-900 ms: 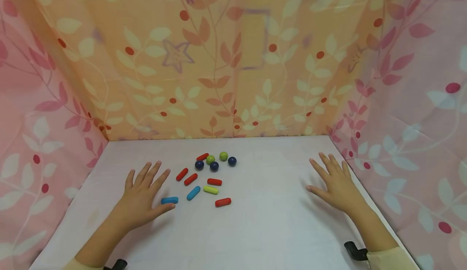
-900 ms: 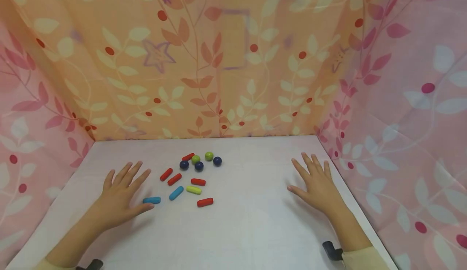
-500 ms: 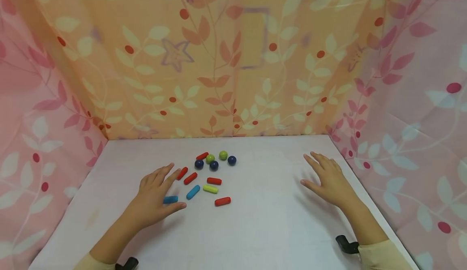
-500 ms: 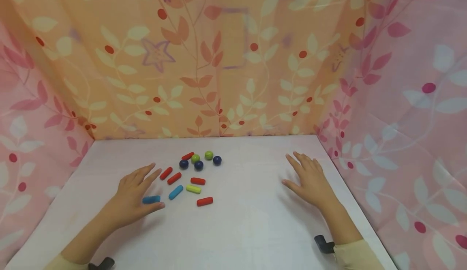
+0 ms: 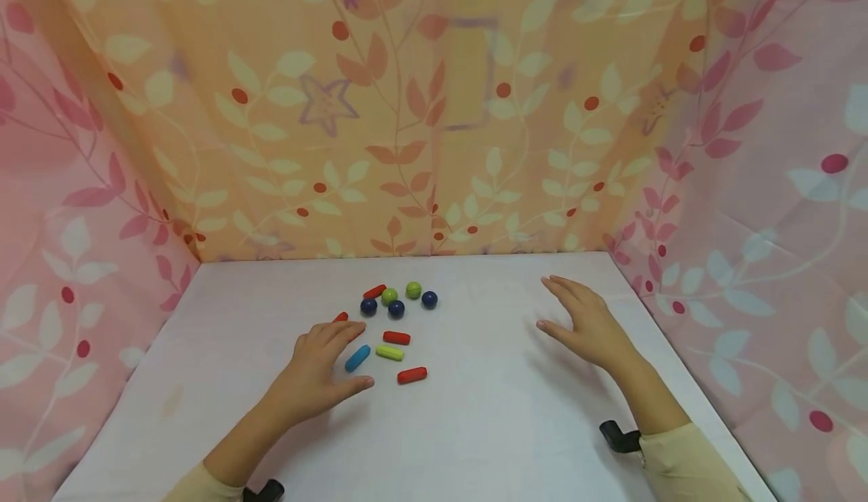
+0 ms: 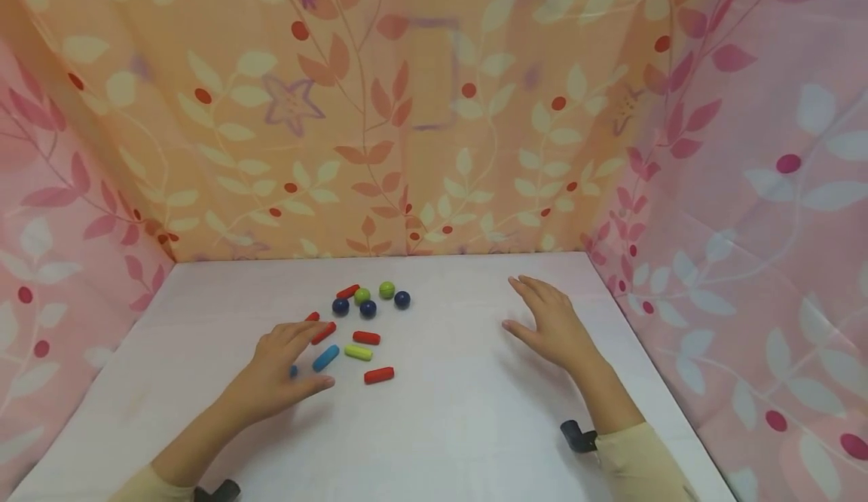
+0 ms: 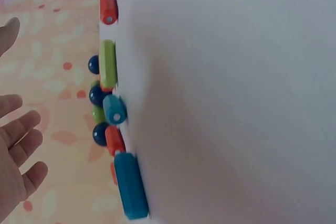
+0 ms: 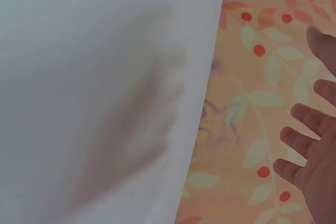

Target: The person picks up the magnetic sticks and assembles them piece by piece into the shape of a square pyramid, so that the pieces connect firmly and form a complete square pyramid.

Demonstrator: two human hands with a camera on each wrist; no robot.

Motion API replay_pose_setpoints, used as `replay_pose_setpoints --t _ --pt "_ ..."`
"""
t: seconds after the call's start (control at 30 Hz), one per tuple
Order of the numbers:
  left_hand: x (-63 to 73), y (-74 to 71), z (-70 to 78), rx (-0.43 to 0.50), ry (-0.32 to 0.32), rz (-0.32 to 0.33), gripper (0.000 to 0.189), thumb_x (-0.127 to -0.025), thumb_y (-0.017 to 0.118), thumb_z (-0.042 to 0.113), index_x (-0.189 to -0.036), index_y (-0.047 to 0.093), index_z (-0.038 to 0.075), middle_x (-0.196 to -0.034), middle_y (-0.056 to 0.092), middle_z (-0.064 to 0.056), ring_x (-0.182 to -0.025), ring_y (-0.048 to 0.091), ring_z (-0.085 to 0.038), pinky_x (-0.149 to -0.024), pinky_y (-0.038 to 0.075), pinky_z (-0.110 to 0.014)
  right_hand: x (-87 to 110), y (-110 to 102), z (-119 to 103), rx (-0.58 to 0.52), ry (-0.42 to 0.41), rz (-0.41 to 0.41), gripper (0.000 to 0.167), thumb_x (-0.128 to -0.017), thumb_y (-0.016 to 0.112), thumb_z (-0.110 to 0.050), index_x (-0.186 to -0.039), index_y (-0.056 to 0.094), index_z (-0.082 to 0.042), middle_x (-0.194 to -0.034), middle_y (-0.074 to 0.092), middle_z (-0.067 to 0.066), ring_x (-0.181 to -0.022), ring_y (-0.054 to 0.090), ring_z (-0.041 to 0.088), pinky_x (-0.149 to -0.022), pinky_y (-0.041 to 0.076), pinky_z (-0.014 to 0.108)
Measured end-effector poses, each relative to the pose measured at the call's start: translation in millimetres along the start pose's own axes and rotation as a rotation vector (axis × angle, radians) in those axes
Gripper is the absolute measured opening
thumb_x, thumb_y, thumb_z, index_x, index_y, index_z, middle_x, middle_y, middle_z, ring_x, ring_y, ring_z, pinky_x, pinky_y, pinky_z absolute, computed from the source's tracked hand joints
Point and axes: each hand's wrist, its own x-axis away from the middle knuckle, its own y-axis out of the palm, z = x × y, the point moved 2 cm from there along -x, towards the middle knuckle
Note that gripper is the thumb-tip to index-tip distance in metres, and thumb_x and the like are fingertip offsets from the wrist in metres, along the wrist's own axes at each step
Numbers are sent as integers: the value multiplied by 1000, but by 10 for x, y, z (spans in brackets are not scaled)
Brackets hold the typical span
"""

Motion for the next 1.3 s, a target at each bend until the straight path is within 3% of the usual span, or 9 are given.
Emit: replay_pose_setpoints --t 0.2,0.5,0.73,0.9,1.2,1.3 --pt "-58 85 95 96 -2 -31 83 -78 82 60 -148 53 26 -147 54 -1 -139 41 -27 -110 33 -61 -139 62 -84 -54 -15 -11 74 -93 74 -42 -155 44 -15 -154 48 13 -142 42 40 -115 27 66" --pt "-171 280 176 164 -17 -74 67 -80 86 48 -139 63 24 -136 58 4 -134 46 -22 -112 35 -60 -385 159 -256 -146 -15 -42 72 -94 74 -41 -154 45 -14 -155 48 12 -144 41 38 -116 28 64" --pt "-265 417 204 203 -33 -130 62 -81 83 53 -133 67 25 -121 66 11 -120 51 -16 -97 49 -47 -553 238 -382 -228 -7 -56 71 -94 74 -43 -153 46 -15 -154 49 12 -143 41 38 -115 32 63" --pt "-332 482 242 244 -21 -175 59 -82 83 52 -131 68 23 -115 71 10 -114 56 -17 -90 52 -40 -667 331 -441 -285 36 -84 70 -93 74 -44 -152 48 -18 -154 49 9 -143 43 35 -115 35 60" --pt "-349 543 280 288 -112 -222 53 -85 83 43 -131 68 22 -114 70 11 -110 57 -15 -91 54 -37 -850 521 -549 -365 61 -114 68 -93 74 -46 -151 51 -19 -152 51 8 -143 45 32 -115 36 57" --pt "-356 571 282 291 -117 -230 53 -84 84 42 -132 68 23 -115 70 12 -110 57 -14 -93 54 -37 -896 596 -566 -381 78 -125 66 -94 73 -45 -151 51 -20 -152 51 6 -142 46 30 -116 36 56"
